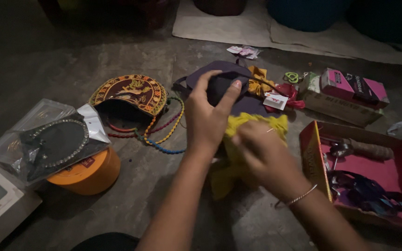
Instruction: The person opens a box containing sunglasses and other items, then uses a yellow cloth to wipe the lenses of multiple pairs of sunglasses. The person handles each pair individually, wipes them, and places them back in the box.
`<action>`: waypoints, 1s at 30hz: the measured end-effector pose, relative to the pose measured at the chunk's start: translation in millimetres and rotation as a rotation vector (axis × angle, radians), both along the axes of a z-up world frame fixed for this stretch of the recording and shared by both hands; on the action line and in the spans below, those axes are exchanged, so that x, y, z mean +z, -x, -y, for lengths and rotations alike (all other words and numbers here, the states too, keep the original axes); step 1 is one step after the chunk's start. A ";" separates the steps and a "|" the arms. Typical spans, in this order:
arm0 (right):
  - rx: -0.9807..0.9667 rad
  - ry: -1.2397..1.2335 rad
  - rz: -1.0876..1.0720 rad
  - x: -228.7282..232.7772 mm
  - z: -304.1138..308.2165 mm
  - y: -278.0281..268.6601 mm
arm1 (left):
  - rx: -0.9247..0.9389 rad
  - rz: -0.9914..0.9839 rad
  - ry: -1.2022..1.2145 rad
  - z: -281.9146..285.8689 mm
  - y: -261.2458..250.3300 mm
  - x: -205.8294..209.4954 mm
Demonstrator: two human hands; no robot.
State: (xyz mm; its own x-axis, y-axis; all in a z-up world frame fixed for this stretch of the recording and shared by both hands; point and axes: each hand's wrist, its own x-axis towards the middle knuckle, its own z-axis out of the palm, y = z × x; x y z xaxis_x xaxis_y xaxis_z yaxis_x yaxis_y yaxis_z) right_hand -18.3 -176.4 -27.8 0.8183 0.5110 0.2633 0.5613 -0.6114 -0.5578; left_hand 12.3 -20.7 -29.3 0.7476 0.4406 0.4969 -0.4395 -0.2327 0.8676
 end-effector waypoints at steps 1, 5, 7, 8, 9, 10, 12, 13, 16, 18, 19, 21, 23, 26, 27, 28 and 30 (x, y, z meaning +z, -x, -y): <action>0.013 0.041 -0.151 -5.5 -0.8 3.9 | -0.009 -0.018 0.030 1.1 1.3 0.4; 0.104 -0.127 -0.252 -23.8 -5.0 9.2 | 0.023 -0.024 0.093 -1.4 2.1 -0.2; 0.132 0.030 -0.173 -27.9 -3.6 1.3 | -0.031 -0.089 0.154 1.1 3.0 -2.5; 0.134 0.045 -0.135 -31.4 -4.1 -1.3 | -0.059 -0.120 0.184 2.0 2.5 -3.3; 0.134 0.063 -0.098 -35.4 -4.4 -4.0 | -0.040 -0.105 0.166 4.4 2.2 -4.2; 0.134 0.081 -0.061 -39.4 -4.7 -7.0 | -0.020 -0.089 0.147 5.9 1.3 -4.7; 0.177 0.093 0.074 -48.5 -10.3 -14.4 | -0.010 -0.074 0.130 9.1 -0.1 -6.1; 0.200 0.098 0.140 -52.5 -11.9 -15.9 | -0.016 -0.076 0.132 11.5 0.5 -7.5; 0.182 0.065 0.034 -56.5 -7.1 -12.7 | 0.022 -0.077 0.087 11.8 0.4 -13.1; 0.159 0.028 0.082 -54.1 -6.3 -7.6 | 0.067 -0.068 0.068 8.4 -0.8 -16.9; 0.143 0.010 0.107 -51.0 -6.4 -4.9 | 0.086 -0.058 0.071 3.7 -3.8 -17.4; 0.026 0.046 0.053 -44.5 -7.7 3.5 | 0.063 -0.108 0.211 -1.4 -7.7 -19.3; -0.056 0.016 0.078 -39.0 -13.1 8.3 | -0.026 -0.233 0.484 -2.0 -8.6 -22.0; -0.097 -0.153 0.196 -31.4 -21.8 9.2 | 0.190 0.023 0.087 9.3 -6.3 -24.9; -0.088 -0.231 0.212 -28.3 -23.7 6.0 | 0.144 0.019 0.118 16.3 -4.2 -25.7; -0.079 -0.308 0.228 -25.4 -25.0 2.6 | 0.098 0.016 0.149 24.6 -2.2 -26.5; -0.066 -0.249 0.210 -21.6 -26.5 -3.9 | 0.016 -0.063 0.205 22.5 -3.2 -26.5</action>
